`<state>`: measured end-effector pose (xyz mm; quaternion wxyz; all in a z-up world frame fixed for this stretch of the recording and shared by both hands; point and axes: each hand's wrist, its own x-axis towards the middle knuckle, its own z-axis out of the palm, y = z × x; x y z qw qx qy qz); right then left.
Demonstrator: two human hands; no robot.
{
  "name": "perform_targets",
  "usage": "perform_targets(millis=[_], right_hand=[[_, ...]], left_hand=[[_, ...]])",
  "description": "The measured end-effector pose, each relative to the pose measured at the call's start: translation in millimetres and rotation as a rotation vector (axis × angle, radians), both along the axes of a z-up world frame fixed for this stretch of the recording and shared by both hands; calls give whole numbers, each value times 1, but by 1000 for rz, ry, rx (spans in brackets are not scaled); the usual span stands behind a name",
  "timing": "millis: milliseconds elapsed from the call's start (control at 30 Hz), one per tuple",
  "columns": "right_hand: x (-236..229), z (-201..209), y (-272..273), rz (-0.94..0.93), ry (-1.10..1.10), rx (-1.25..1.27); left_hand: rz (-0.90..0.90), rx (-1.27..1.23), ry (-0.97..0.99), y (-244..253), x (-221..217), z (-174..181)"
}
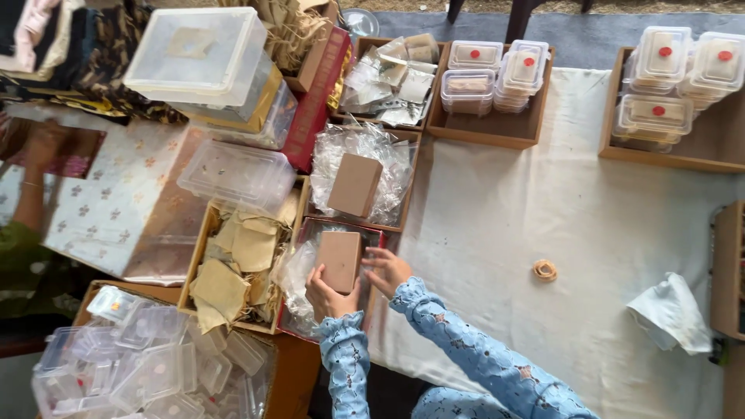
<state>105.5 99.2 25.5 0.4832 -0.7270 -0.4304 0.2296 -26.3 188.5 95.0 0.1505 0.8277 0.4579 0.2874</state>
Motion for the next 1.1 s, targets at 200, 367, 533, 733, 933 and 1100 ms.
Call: perform_targets(millis=[200,367,533,733,933,1100], right_hand=[[37,72,-108,-223,133,-124],[63,-7,-227,-492,322,-158],[68,-21,-286,-746,406,-117],[81,-61,-321,-935,655,188],[81,-62,-317,-846,593,324],[82,-40,-298,-862,538,399]], left_hand=[[-8,18,179,-15,11,19],[-255,132,-74,-82,72,40],[-828,-732,-117,-193,128,-2],[-962,-1237,-37,-244,140,-52],[-795,-1497,-180,-239,154,-82],[-787,-1427,-256,-251,156,-54]])
